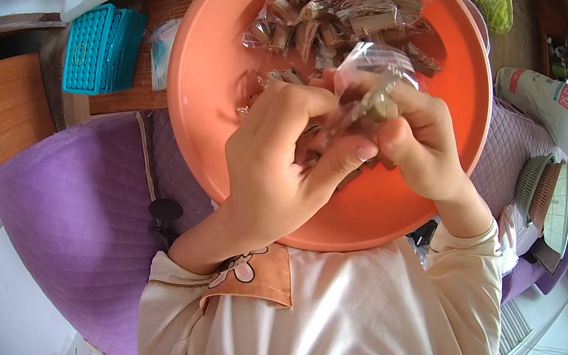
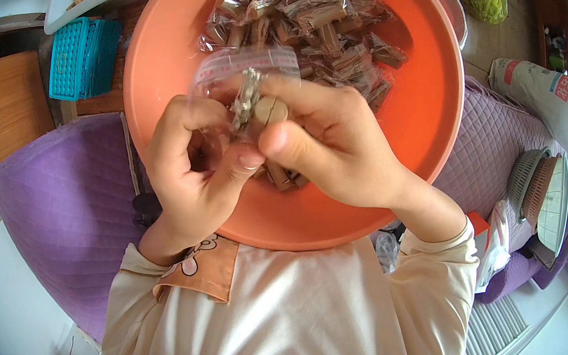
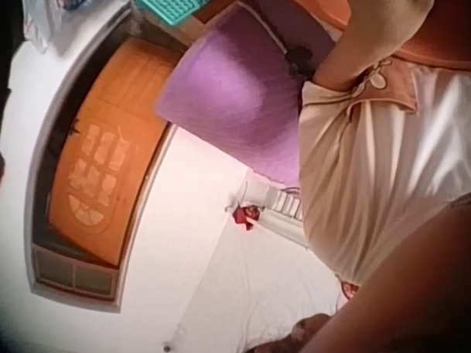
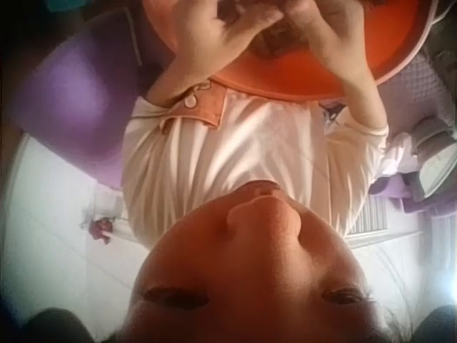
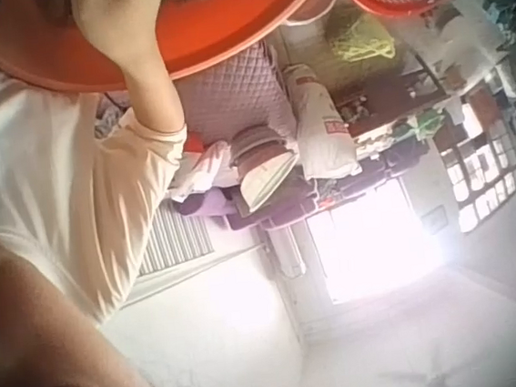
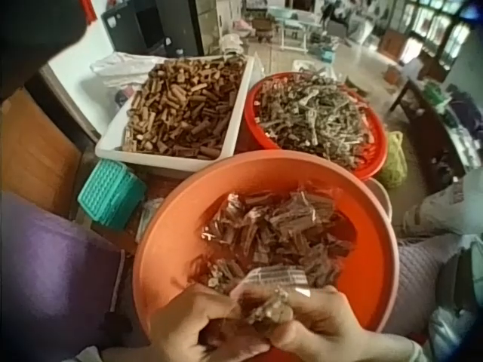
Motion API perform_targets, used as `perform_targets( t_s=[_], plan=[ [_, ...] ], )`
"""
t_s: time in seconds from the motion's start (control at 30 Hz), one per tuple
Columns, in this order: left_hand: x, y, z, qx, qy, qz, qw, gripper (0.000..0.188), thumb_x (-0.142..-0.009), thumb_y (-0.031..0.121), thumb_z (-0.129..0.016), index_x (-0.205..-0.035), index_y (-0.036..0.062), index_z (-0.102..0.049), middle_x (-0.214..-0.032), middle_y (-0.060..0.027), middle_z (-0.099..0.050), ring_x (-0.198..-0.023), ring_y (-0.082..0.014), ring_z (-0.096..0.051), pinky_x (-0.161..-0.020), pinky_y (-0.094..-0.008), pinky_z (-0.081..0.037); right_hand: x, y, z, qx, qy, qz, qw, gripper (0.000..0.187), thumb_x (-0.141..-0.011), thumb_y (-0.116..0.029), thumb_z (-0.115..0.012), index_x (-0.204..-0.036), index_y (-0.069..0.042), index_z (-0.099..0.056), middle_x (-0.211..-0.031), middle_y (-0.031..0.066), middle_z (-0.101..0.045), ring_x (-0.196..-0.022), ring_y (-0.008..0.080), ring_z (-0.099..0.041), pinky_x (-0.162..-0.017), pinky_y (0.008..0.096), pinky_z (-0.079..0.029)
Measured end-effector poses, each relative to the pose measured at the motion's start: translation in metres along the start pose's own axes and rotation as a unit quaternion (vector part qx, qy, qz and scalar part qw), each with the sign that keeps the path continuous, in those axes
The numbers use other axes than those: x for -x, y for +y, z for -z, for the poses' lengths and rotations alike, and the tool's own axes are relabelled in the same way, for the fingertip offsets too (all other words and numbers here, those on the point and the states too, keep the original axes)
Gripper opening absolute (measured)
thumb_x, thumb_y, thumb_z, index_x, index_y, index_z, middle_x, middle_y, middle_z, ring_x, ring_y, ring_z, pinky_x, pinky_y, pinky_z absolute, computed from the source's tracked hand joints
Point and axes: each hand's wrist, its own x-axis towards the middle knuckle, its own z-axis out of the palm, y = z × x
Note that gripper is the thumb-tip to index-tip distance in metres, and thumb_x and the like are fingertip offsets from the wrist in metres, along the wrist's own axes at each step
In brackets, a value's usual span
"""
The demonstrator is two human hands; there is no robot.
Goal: The person packs small wooden cylinders into small plastic zip bags by hand.
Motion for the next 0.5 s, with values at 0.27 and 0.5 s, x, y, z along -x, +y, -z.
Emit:
perform_targets(
  t_s=[0.27, 0.5],
  plan=[
    [-0.017, 0.006, 0.010, -0.199, 0.037, -0.201, 0.958, 0.025, -0.072, 0.014, -0.067, -0.095, 0.0028, -0.063, -0.110, -0.0138, -0.051, -0.055, -0.0088, -0.052, -0.048, -0.0202, -0.043, 0.003, 0.005, -0.004, 0.147, 0.047, 0.027, 0.988, 0.046, -0.086, -0.027, -0.049, -0.120, 0.004, -0.041, -0.080, 0.0068, -0.059, -0.073, 0.0083, -0.056, -0.064, 0.0207, -0.046],
    [-0.014, 0.004, 0.013, -0.214, -0.030, -0.164, 0.962, 0.031, -0.062, 0.008, -0.071, -0.091, 0.0065, -0.064, -0.107, -0.0122, -0.053, -0.061, -0.0116, -0.055, -0.054, -0.0231, -0.046, 0.003, 0.004, -0.004, 0.122, 0.061, 0.004, 0.991, 0.048, -0.083, -0.021, -0.055, -0.120, 0.005, -0.040, -0.099, 0.0111, -0.059, -0.085, 0.0125, -0.057, -0.075, 0.0231, -0.046]
  ],
)
